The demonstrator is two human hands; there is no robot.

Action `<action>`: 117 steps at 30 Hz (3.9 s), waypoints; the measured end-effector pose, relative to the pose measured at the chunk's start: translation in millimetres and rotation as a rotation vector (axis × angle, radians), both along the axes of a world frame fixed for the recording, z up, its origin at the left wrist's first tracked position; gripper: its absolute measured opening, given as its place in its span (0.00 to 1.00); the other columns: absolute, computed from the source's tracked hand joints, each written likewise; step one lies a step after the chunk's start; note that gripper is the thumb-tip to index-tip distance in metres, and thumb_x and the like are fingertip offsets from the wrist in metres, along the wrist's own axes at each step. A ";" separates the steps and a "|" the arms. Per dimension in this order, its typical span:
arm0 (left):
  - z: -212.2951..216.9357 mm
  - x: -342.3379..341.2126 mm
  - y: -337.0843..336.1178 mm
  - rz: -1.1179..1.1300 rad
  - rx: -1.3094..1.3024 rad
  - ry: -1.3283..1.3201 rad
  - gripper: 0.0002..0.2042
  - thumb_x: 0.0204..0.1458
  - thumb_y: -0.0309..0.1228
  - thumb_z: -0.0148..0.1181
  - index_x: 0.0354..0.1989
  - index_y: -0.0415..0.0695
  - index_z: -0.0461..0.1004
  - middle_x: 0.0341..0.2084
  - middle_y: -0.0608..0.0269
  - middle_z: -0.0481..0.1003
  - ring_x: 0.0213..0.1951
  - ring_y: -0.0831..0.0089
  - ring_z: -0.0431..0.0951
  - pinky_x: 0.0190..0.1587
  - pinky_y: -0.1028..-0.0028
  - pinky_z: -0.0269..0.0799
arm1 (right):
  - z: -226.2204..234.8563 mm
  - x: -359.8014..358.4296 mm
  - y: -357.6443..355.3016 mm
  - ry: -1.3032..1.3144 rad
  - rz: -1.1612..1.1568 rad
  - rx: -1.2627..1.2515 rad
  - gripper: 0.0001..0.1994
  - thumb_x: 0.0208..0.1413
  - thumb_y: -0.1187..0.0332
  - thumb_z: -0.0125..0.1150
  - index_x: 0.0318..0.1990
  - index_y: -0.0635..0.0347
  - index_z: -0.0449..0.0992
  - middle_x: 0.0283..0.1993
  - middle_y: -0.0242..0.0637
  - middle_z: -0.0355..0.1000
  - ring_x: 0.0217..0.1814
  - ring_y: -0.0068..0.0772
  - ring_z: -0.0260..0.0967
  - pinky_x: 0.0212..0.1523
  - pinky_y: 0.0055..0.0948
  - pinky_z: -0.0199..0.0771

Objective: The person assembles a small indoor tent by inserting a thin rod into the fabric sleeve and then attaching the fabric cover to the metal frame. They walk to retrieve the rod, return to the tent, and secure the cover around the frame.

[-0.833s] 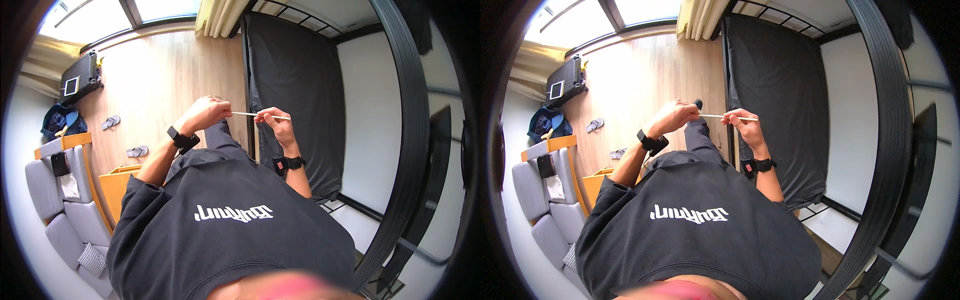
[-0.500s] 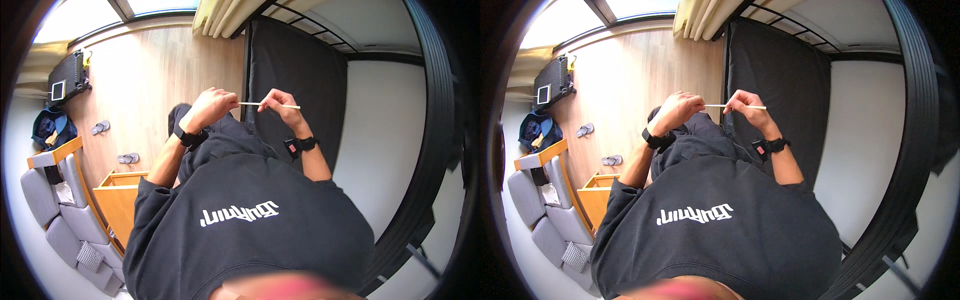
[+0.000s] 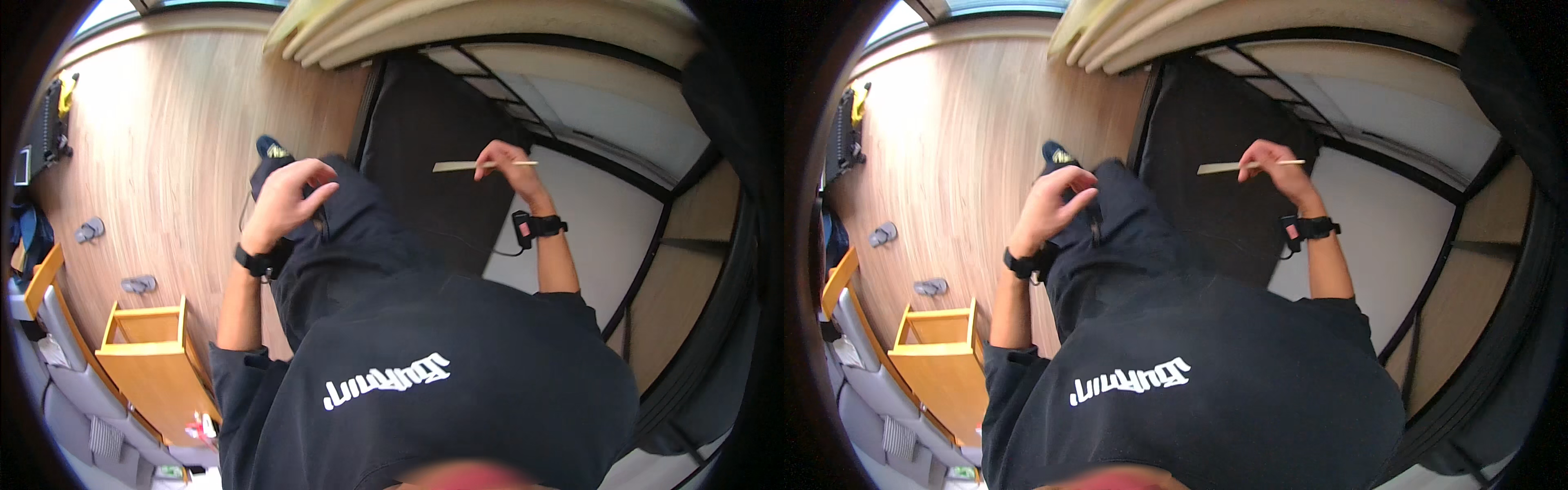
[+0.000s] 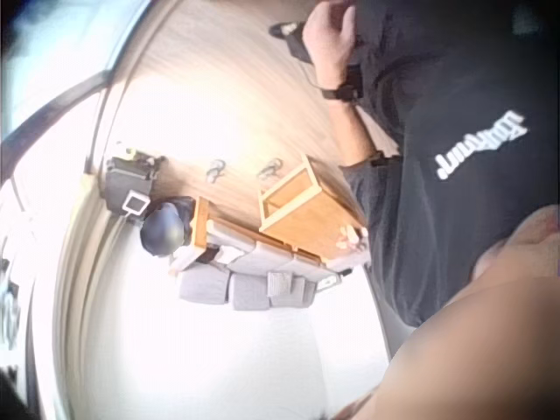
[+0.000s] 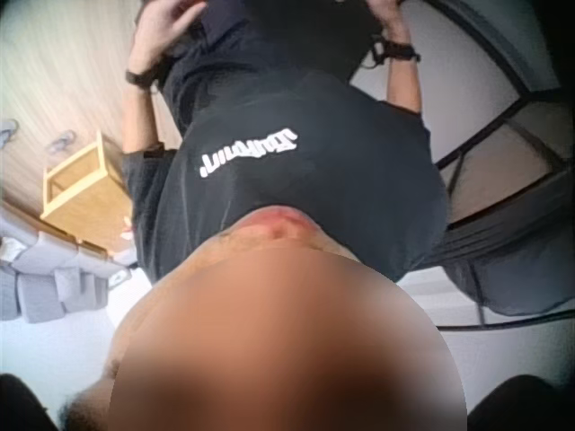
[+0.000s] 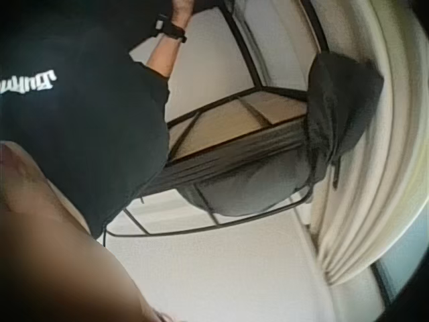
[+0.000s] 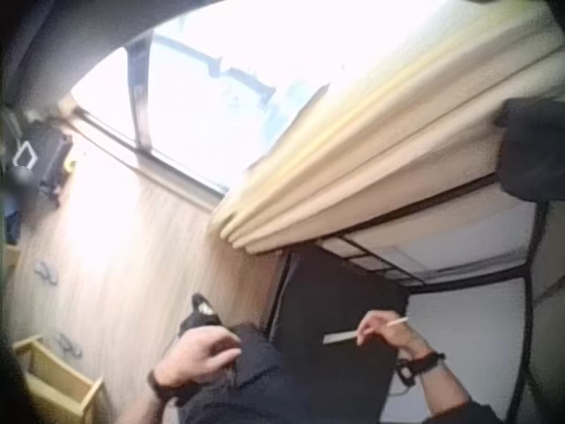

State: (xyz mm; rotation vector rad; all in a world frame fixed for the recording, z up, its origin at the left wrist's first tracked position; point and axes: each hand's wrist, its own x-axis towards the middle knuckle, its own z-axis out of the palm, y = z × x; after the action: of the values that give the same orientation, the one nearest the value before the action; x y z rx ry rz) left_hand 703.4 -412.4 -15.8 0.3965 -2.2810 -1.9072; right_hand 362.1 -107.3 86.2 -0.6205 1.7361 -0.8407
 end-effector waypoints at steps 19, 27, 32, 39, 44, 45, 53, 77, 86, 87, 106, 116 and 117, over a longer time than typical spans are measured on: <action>-0.3 4.1 31.2 -0.177 -0.522 -0.091 0.11 0.53 0.35 0.70 0.40 0.43 0.79 0.32 0.61 0.78 0.37 0.62 0.76 0.43 0.65 0.70 | -59.1 -91.1 111.1 0.341 -0.081 -0.022 0.28 0.77 0.45 0.36 0.61 0.59 0.73 0.45 0.32 0.77 0.42 0.21 0.70 0.45 0.24 0.71; -5.5 -122.7 234.7 -0.374 -0.802 0.183 0.11 0.56 0.34 0.68 0.43 0.43 0.77 0.35 0.60 0.77 0.41 0.58 0.77 0.47 0.64 0.70 | -144.3 -145.6 288.9 0.464 -0.199 -0.341 0.25 0.78 0.47 0.36 0.61 0.58 0.69 0.48 0.33 0.74 0.45 0.22 0.69 0.49 0.24 0.71; -19.0 -200.9 321.9 -0.395 -0.885 -0.088 0.13 0.57 0.36 0.67 0.46 0.43 0.77 0.41 0.56 0.79 0.48 0.55 0.79 0.51 0.60 0.73 | -219.9 -178.8 298.4 0.536 -0.241 -0.550 0.16 0.76 0.61 0.49 0.58 0.62 0.75 0.50 0.37 0.80 0.46 0.23 0.74 0.51 0.25 0.74; 23.4 -229.7 467.6 -0.450 -0.854 -0.042 0.20 0.59 0.40 0.66 0.53 0.39 0.75 0.42 0.45 0.79 0.45 0.46 0.80 0.49 0.54 0.76 | -237.8 -192.7 326.2 0.586 -0.257 -0.529 0.14 0.72 0.65 0.57 0.57 0.61 0.79 0.51 0.39 0.83 0.51 0.30 0.81 0.53 0.30 0.81; -57.1 -327.1 469.2 -0.260 -1.061 -0.151 0.22 0.61 0.44 0.62 0.54 0.38 0.74 0.49 0.44 0.76 0.51 0.45 0.79 0.53 0.55 0.78 | -247.2 -189.1 288.9 0.611 -0.178 -0.678 0.15 0.71 0.63 0.57 0.58 0.61 0.80 0.51 0.41 0.84 0.52 0.30 0.82 0.51 0.30 0.82; -83.7 -342.4 470.3 -0.201 -1.096 -0.185 0.24 0.60 0.45 0.63 0.56 0.37 0.73 0.54 0.43 0.75 0.55 0.45 0.78 0.55 0.54 0.77 | -252.9 -188.2 278.1 0.612 -0.177 -0.695 0.15 0.71 0.63 0.57 0.57 0.62 0.80 0.51 0.41 0.84 0.51 0.30 0.82 0.50 0.30 0.82; -184.2 -361.1 402.9 -0.057 -1.009 -0.432 0.37 0.57 0.50 0.65 0.70 0.42 0.64 0.73 0.35 0.55 0.71 0.37 0.60 0.69 0.46 0.64 | -276.6 -175.4 191.1 0.677 -0.114 -0.639 0.13 0.69 0.65 0.59 0.53 0.62 0.82 0.45 0.43 0.85 0.44 0.34 0.85 0.45 0.30 0.82; -199.2 -376.5 306.4 -0.214 -1.123 -0.329 0.24 0.61 0.42 0.58 0.62 0.43 0.72 0.59 0.47 0.74 0.55 0.47 0.80 0.53 0.50 0.81 | -257.1 -174.5 179.2 0.764 -0.264 -0.553 0.18 0.74 0.57 0.53 0.44 0.58 0.86 0.31 0.31 0.83 0.28 0.22 0.76 0.33 0.27 0.78; -199.5 -382.5 309.3 -0.247 -1.088 -0.295 0.22 0.59 0.40 0.60 0.58 0.39 0.73 0.56 0.48 0.75 0.45 0.45 0.84 0.47 0.52 0.83 | -287.3 -173.4 181.9 0.688 -0.174 -0.511 0.17 0.75 0.59 0.53 0.49 0.61 0.84 0.36 0.34 0.84 0.35 0.22 0.79 0.38 0.25 0.79; -201.2 -382.9 308.5 -0.251 -1.091 -0.288 0.22 0.59 0.40 0.61 0.57 0.39 0.73 0.56 0.48 0.75 0.45 0.45 0.84 0.47 0.52 0.83 | -290.2 -173.9 178.5 0.670 -0.171 -0.482 0.17 0.75 0.59 0.53 0.50 0.62 0.84 0.37 0.33 0.84 0.36 0.20 0.77 0.38 0.23 0.78; -218.9 -394.6 338.4 -0.085 -1.235 -0.302 0.27 0.55 0.39 0.63 0.64 0.45 0.70 0.61 0.52 0.72 0.43 0.48 0.85 0.40 0.51 0.85 | -290.6 -186.7 218.7 0.826 -0.131 -0.372 0.18 0.75 0.57 0.52 0.47 0.60 0.85 0.35 0.35 0.84 0.34 0.23 0.78 0.36 0.27 0.79; -226.3 -398.4 343.2 -0.130 -1.324 -0.293 0.25 0.55 0.38 0.64 0.61 0.45 0.70 0.55 0.53 0.73 0.42 0.52 0.85 0.37 0.56 0.85 | -291.2 -205.7 190.4 0.691 -0.189 -0.308 0.18 0.74 0.59 0.52 0.40 0.62 0.83 0.30 0.37 0.82 0.32 0.32 0.81 0.35 0.33 0.80; -227.5 -399.8 346.1 -0.138 -1.336 -0.233 0.26 0.55 0.38 0.64 0.62 0.46 0.70 0.55 0.54 0.72 0.42 0.52 0.85 0.38 0.56 0.85 | -290.4 -207.3 188.9 0.662 -0.163 -0.281 0.18 0.74 0.59 0.52 0.39 0.61 0.83 0.30 0.37 0.82 0.32 0.32 0.81 0.35 0.33 0.80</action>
State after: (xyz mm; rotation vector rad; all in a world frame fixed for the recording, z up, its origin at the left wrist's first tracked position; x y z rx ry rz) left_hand 303.6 -66.4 -243.3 0.2448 -3.1028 -0.0451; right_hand 154.8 81.6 -204.3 -1.0408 2.3032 -1.0829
